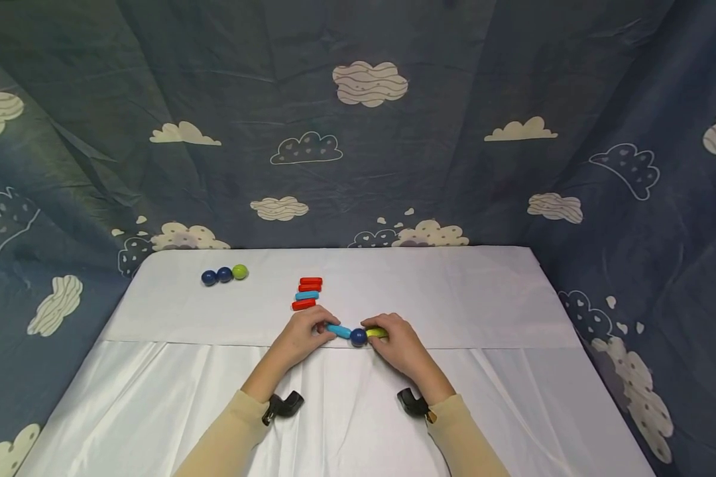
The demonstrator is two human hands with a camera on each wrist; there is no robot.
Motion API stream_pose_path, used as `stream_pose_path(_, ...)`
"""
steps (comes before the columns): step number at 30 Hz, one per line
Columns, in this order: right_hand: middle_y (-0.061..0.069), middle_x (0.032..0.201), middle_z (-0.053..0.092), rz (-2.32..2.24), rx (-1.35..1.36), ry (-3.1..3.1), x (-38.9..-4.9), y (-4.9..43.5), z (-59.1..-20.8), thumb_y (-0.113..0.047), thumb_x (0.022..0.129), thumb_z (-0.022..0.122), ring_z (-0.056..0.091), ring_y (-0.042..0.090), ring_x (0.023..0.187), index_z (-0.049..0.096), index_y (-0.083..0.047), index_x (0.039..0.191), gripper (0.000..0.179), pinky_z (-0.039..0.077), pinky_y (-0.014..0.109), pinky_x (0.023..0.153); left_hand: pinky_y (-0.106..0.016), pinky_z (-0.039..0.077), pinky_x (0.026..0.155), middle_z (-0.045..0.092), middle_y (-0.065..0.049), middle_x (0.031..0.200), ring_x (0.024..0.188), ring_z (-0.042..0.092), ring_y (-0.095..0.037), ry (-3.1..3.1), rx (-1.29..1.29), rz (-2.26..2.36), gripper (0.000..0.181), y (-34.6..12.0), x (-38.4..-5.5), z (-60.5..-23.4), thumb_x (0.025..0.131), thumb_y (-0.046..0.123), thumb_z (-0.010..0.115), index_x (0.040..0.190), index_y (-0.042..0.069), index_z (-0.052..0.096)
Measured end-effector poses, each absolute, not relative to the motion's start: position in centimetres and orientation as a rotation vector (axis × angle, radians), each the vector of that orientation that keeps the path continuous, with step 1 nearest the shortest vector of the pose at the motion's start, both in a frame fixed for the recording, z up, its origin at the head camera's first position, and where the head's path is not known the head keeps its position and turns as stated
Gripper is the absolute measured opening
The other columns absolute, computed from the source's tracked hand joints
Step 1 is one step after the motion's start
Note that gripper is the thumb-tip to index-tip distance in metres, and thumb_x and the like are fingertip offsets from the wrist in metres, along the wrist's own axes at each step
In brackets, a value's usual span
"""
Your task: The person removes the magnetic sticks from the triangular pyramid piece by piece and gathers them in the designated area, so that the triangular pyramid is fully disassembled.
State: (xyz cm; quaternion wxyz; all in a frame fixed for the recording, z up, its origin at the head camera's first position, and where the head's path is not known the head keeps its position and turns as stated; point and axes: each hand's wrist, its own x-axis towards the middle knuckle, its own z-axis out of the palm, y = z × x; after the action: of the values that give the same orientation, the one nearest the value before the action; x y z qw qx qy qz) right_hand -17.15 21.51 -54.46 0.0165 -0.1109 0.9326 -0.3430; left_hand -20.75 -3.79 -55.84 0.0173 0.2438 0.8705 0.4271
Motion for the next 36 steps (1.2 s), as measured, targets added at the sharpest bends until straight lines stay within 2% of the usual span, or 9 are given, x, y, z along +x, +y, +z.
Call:
stream_pose_path(5, 0.003, 0.131, 0.072, -1.035, -0.422, 2.888, -16.99, 21.58, -54.26, -0.019, 0.093, 0.080, 0.062, 0.028, 0.125, 0.073, -0.020, 0.133, 0.041, 0.050, 0.056, 0.110, -0.021, 0.051, 0.077, 0.070, 0.004, 0.099, 0.083, 0.057, -0.008, 2.704, 0.775, 1.328, 0.016, -3.84, -20.81, -55.94, 0.095, 0.014, 0.081, 0.110, 0.015, 0.079)
stream_pose_path(10, 0.003, 0.129, 0.072, -1.004, -0.392, 2.910, -17.00, 21.52, -54.36, -0.029, 0.091, 0.085, 0.062, 0.026, 0.122, 0.074, -0.020, 0.132, 0.043, 0.048, 0.056, 0.108, -0.021, 0.050, 0.075, 0.070, 0.006, 0.096, 0.082, 0.056, -0.006, 2.667, 0.765, 1.322, 0.014, -3.88, -20.76, -55.94, 0.094, 0.020, 0.082, 0.108, 0.018, 0.080)
stream_pose_path(14, 0.003, 0.124, 0.075, -1.006, -0.348, 2.939, -17.11, 21.45, -54.50, -0.028, 0.090, 0.087, 0.063, 0.026, 0.118, 0.076, -0.019, 0.127, 0.040, 0.048, 0.055, 0.107, -0.021, 0.050, 0.075, 0.071, 0.008, 0.096, 0.082, 0.057, -0.006, 2.631, 0.755, 1.330, 0.014, -3.92, -20.70, -55.88, 0.094, 0.023, 0.083, 0.107, 0.021, 0.080)
stream_pose_path(18, 0.003, 0.122, 0.075, -1.020, -0.293, 2.945, -17.23, 21.38, -54.59, -0.028, 0.090, 0.087, 0.063, 0.026, 0.117, 0.076, -0.019, 0.126, 0.038, 0.051, 0.053, 0.106, -0.021, 0.050, 0.076, 0.072, 0.006, 0.097, 0.082, 0.057, -0.006, 2.603, 0.773, 1.356, 0.014, -3.99, -20.70, -55.86, 0.094, 0.020, 0.082, 0.108, 0.019, 0.080)
stream_pose_path(26, 0.007, 0.124, 0.072, -1.074, -0.177, 2.914, -17.24, 21.31, -54.47, -0.028, 0.092, 0.085, 0.066, 0.028, 0.120, 0.075, -0.015, 0.126, 0.038, 0.054, 0.052, 0.109, -0.022, 0.051, 0.078, 0.071, 0.007, 0.097, 0.085, 0.058, -0.008, 2.553, 0.750, 1.380, 0.016, -4.14, -20.53, -55.73, 0.096, 0.018, 0.079, 0.113, 0.019, 0.080)
stream_pose_path(36, 0.012, 0.129, 0.071, -1.110, -0.122, 2.904, -17.14, 21.39, -54.37, -0.025, 0.092, 0.084, 0.066, 0.034, 0.126, 0.073, -0.010, 0.127, 0.040, 0.053, 0.053, 0.111, -0.023, 0.050, 0.078, 0.071, 0.007, 0.094, 0.085, 0.059, -0.010, 2.499, 0.673, 1.484, 0.016, -4.37, -20.66, -55.84, 0.094, 0.022, 0.082, 0.110, 0.024, 0.082)
